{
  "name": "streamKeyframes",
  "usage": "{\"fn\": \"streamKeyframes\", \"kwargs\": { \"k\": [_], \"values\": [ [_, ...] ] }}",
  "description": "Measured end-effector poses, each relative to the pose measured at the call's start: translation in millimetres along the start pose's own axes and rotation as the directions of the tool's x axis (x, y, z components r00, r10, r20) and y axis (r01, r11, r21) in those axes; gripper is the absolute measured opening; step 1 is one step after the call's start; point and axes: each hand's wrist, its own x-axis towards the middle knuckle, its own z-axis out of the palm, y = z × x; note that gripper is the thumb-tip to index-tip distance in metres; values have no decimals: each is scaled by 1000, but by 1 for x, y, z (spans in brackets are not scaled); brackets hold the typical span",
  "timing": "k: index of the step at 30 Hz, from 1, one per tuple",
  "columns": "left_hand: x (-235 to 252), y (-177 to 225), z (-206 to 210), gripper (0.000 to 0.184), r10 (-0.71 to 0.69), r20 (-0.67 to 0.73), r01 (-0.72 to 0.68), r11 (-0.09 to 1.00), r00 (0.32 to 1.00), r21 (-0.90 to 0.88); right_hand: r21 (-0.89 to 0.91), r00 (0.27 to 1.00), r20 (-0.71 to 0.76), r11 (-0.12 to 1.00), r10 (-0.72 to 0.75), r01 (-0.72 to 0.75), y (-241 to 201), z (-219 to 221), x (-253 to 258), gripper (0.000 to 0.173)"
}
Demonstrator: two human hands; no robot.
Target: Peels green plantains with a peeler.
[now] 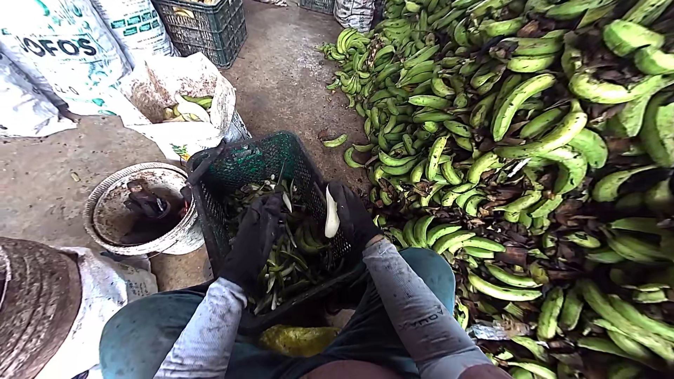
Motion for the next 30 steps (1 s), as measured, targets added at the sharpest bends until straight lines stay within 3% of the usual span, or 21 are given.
{"fn": "streamKeyframes", "kwargs": {
  "k": [3, 7, 8, 10, 11, 13, 17, 22, 24, 26, 28, 30],
  "values": [
    [-4, -5, 9, 50, -50, 39, 46, 996, 998, 80, -22, 998, -51, 999, 32, -33, -14, 14, -5, 50],
    [-11, -9, 11, 62, -7, 71, -21, 923, 997, 384, 56, 989, 104, 993, -109, 104, -37, 37, -16, 41],
    [-13, -10, 8, 54, -38, 24, 28, 943, 999, 332, 110, 982, 155, 990, -106, 90, -41, 41, -17, 41],
    [-14, -18, -3, 38, -155, -75, 154, 988, 985, -26, 292, 962, 272, 954, -18, -65, -41, 52, -8, 46],
    [-13, -25, -11, 36, -202, -91, 178, 958, 975, -226, 370, 936, 352, 917, 10, -149, -37, 60, -1, 47],
    [-14, -39, -26, 34, -230, -91, 181, 910, 969, -372, 489, 886, 463, 828, 19, -273, -29, 84, 5, 41],
    [-15, -54, -45, 31, -238, -133, 199, 946, 962, -255, 441, 863, 504, 852, 25, -282, -39, 116, -8, 31],
    [-26, -26, -63, 31, -170, -217, 148, 983, 961, -112, 416, 833, 548, 887, -68, -201, -55, 99, -6, 32],
    [-35, -13, -78, 30, -83, -337, 60, 995, 938, -78, 248, 864, 504, 958, -1, -144, -48, 95, 3, 36],
    [-49, 6, -106, 36, 39, -528, -32, 999, 848, 23, -113, 888, 457, 994, 57, -5, -21, 96, 16, 41],
    [-66, 15, -146, 40, 167, -702, -117, 986, 692, 119, -496, 857, 497, 855, 137, 151, 14, 96, 26, 45],
    [-84, 16, -192, 37, 250, -817, -134, 968, 520, 211, -717, 806, 495, 677, 323, 169, 40, 100, 29, 55]
  ]
}}
